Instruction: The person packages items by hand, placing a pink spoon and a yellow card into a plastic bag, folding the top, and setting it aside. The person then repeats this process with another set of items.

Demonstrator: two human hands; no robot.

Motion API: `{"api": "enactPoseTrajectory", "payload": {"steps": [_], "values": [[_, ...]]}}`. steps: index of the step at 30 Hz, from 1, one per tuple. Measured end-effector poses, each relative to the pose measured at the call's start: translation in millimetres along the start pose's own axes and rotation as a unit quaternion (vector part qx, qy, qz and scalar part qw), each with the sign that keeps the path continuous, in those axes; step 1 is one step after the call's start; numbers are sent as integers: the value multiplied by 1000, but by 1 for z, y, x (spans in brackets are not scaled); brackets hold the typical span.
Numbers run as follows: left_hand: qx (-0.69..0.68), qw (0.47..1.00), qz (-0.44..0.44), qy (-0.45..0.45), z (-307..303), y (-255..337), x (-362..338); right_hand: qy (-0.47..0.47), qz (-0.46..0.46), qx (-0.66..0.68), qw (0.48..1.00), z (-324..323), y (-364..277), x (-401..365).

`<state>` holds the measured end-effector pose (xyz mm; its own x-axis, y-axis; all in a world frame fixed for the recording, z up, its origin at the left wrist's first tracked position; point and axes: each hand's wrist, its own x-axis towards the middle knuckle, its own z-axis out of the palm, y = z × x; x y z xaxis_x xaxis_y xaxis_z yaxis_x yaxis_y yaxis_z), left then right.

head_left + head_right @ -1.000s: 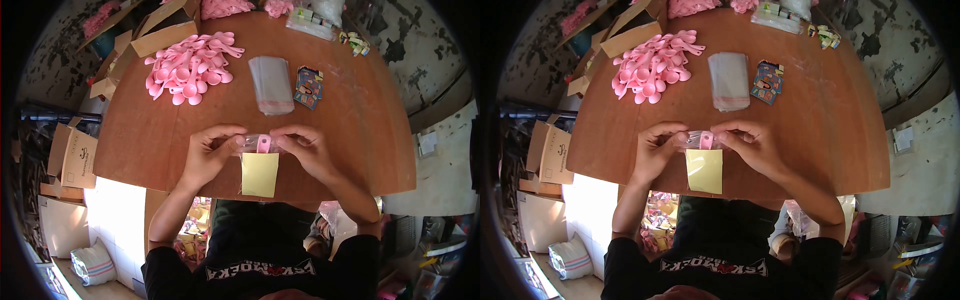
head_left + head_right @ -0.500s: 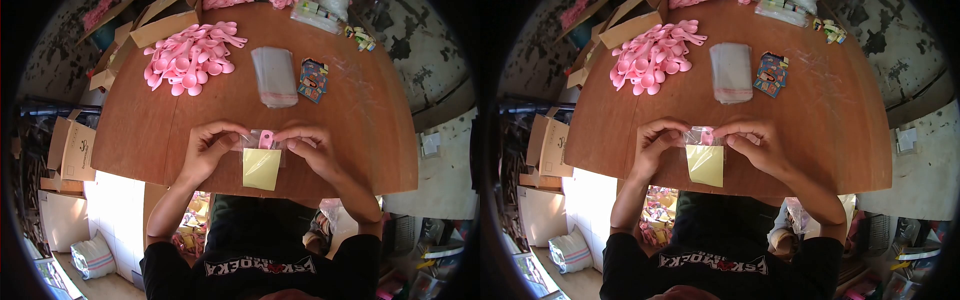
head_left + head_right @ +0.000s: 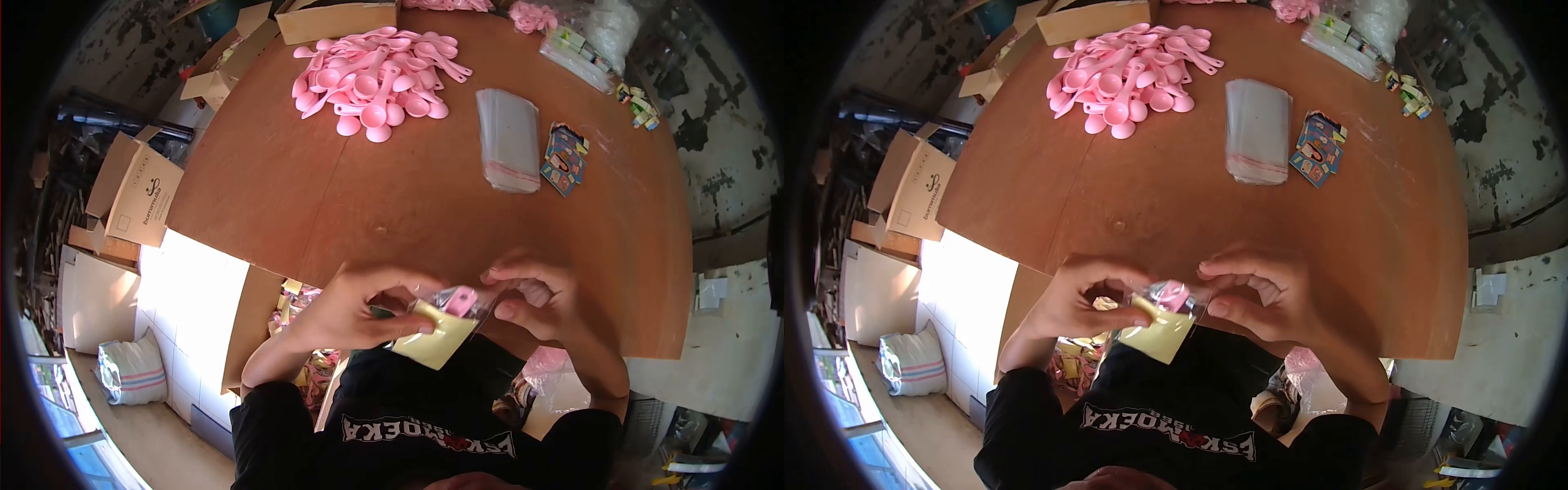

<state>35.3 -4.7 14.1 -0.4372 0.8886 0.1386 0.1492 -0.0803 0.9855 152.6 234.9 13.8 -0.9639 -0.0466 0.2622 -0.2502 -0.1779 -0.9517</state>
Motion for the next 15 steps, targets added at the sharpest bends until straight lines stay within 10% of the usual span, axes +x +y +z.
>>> {"api": "enactPoseTrajectory", "payload": {"steps": [6,8,12,15], "values": [[116,978,-153,-87,-48,-23,-103,31,-19,-379,925,-22,-20,18],[213,932,-289,-41,-54,-58,-136,89,-125,-587,795,-41,-17,37],[459,825,-326,-52,-46,-91,-175,150,-86,-603,779,-91,9,64],[162,948,-258,-90,-34,-68,-139,165,-82,-659,729,-112,23,88]]}}
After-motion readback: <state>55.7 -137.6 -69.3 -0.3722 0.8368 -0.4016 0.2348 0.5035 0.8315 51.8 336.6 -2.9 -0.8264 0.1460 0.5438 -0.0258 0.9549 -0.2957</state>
